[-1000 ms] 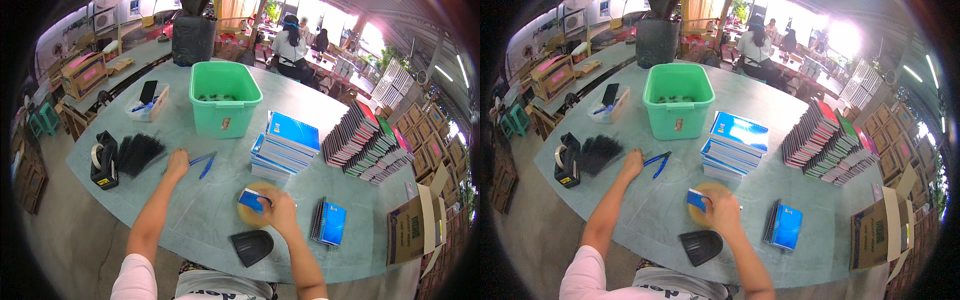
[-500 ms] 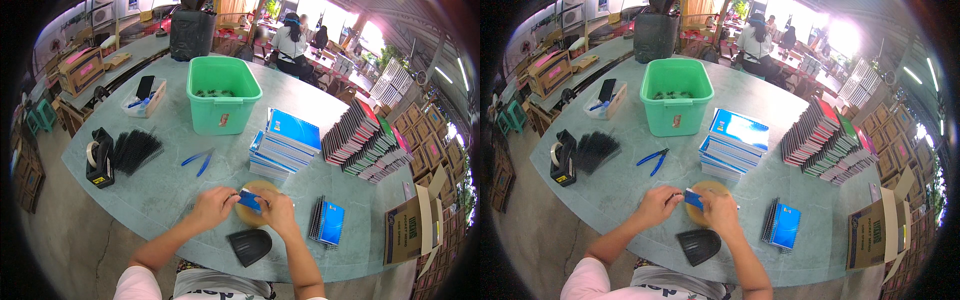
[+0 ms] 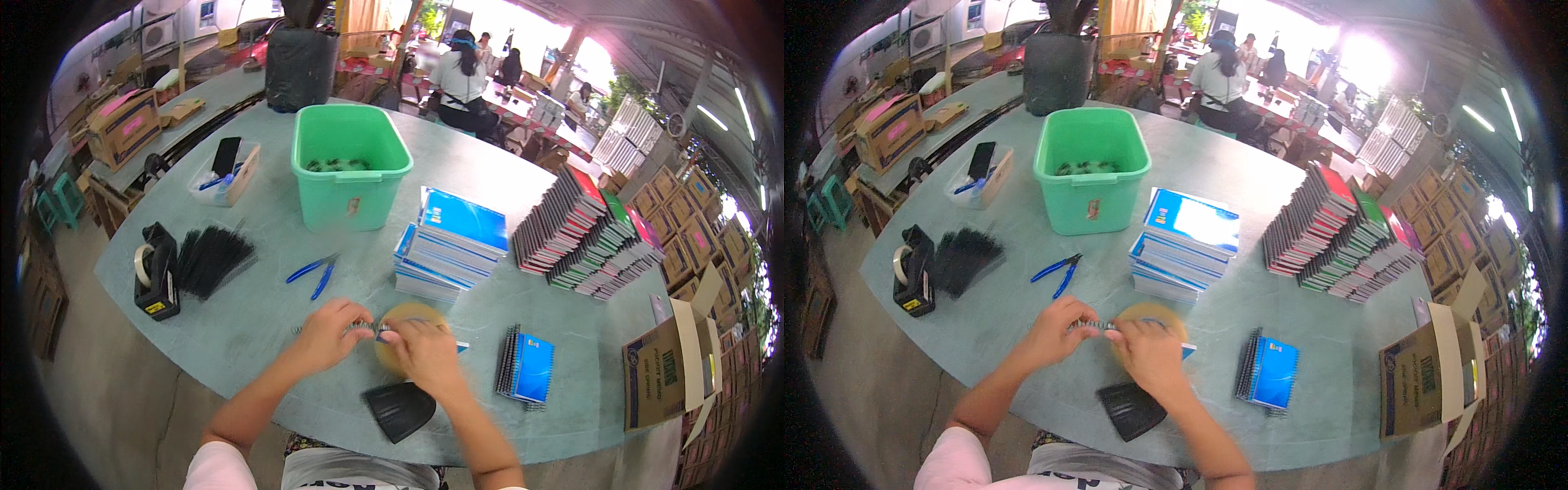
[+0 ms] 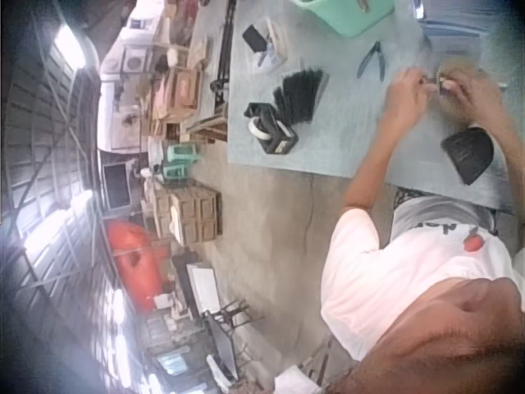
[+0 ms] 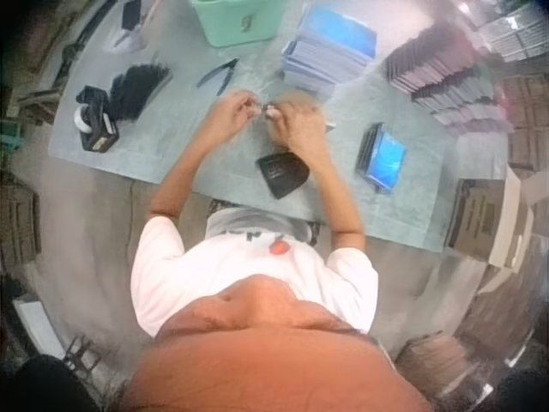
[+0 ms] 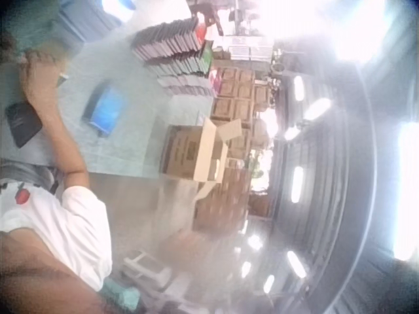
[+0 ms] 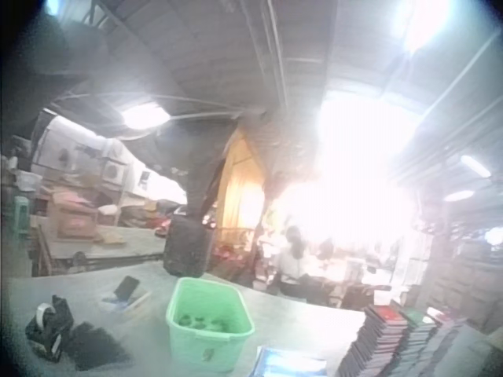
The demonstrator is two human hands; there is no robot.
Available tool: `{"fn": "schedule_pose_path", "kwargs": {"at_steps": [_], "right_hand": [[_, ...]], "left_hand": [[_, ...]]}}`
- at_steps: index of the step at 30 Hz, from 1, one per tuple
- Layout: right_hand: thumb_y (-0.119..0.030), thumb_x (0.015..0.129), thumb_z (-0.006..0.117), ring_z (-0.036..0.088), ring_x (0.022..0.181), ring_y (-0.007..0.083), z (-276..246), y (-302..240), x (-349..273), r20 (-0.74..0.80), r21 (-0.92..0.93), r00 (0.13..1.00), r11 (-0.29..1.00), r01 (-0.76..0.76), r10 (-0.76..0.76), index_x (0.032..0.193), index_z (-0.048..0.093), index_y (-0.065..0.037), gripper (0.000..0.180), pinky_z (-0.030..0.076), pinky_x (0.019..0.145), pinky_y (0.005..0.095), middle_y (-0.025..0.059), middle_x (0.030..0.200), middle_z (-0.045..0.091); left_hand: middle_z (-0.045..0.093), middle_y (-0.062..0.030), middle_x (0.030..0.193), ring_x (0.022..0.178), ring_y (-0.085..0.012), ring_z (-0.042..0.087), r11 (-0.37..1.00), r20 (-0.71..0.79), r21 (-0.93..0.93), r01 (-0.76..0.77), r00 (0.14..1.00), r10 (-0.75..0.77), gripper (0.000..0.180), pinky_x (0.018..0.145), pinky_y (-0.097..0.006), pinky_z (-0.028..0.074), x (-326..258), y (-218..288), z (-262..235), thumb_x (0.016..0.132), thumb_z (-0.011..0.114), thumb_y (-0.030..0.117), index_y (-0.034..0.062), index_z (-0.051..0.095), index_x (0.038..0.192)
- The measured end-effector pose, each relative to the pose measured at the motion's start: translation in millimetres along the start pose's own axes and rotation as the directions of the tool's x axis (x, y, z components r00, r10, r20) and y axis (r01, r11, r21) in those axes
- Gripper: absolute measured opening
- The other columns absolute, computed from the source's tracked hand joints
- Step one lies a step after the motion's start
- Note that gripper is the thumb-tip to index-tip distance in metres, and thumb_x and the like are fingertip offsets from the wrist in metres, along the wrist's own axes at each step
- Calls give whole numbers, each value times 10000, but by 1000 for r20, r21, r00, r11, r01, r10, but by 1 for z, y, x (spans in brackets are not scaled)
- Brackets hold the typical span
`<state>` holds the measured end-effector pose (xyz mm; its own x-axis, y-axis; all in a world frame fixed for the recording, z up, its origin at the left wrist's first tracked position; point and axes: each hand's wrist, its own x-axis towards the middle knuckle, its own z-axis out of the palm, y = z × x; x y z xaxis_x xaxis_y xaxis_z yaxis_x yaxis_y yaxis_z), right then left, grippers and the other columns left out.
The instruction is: The person inserts plastic spiral bindings into the pre-punched holes of notebooks by hand, occasionally using a small black tool to help seat the binding.
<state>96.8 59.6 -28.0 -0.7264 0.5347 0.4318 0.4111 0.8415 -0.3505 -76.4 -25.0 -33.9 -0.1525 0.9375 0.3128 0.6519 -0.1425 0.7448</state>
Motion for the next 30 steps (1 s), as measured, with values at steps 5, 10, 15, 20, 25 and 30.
{"fn": "schedule_pose_path", "kwargs": {"at_steps": [5, 10, 15, 20, 25, 30], "right_hand": [[-211, 803, 617, 606, 789, 269, 10, -1, 6, -183, 110, 983, 993, 45, -25, 943, 586, -109, 176, 444, 658, 391, 87, 821, 634], [-185, 792, 634, 602, 808, 284, 7, 4, 2, -103, 90, 994, 996, -25, 34, 928, 572, -91, 176, 445, 668, 404, 89, 818, 634], [-100, 756, 670, 600, 808, 309, 10, 6, 1, -74, 316, 996, 949, -24, 50, 954, 584, -62, 220, 466, 694, 372, 106, 845, 627], [-71, 728, 697, 610, 769, 287, -3, -4, 0, -129, 210, 990, 977, -36, 64, 962, 606, -53, 252, 484, 691, 352, 92, 821, 629], [-57, 713, 733, 622, 759, 150, -31, 72, -37, 108, 592, 933, 732, -337, 342, 933, 653, -9, 239, 487, 717, 275, 67, 846, 670], [-30, 767, 700, 597, 767, 90, -10, 67, -45, 167, 860, 890, 379, -342, 424, 942, 680, 0, 179, 473, 697, 227, 60, 909, 679]], "left_hand": [[581, -124, 796, 807, -312, 568, 996, -60, 81, -22, 998, 27, 165, 681, -408, 454, -3, -12, 8, 813, 618, 203, 63, 608, 900], [612, -133, 792, 794, -298, 577, 927, -198, 317, -203, 941, 273, 179, 690, -386, 445, 0, 16, 13, 764, 663, 207, 54, 628, 850], [568, -165, 1060, 932, -309, 557, 934, 389, 285, -216, 916, 93, 331, 713, -424, 453, -55, 16, 89, 763, 671, 261, 44, 600, 1003], [512, -191, 1155, 955, -351, 542, 961, 419, -37, -275, 868, 265, 411, 750, -418, 461, -49, 8, 104, 781, 662, 221, 75, 540, 1146], [543, -161, 998, 857, -300, 559, 989, -73, 138, -46, 996, 56, 403, 717, -395, 470, -17, 34, 24, 780, 619, 84, 131, 546, 1174], [574, -114, 908, 876, -282, 561, 961, 136, 217, -172, 980, 145, 344, 764, -383, 463, -21, 33, 19, 769, 602, 15, 84, 584, 1105]]}}
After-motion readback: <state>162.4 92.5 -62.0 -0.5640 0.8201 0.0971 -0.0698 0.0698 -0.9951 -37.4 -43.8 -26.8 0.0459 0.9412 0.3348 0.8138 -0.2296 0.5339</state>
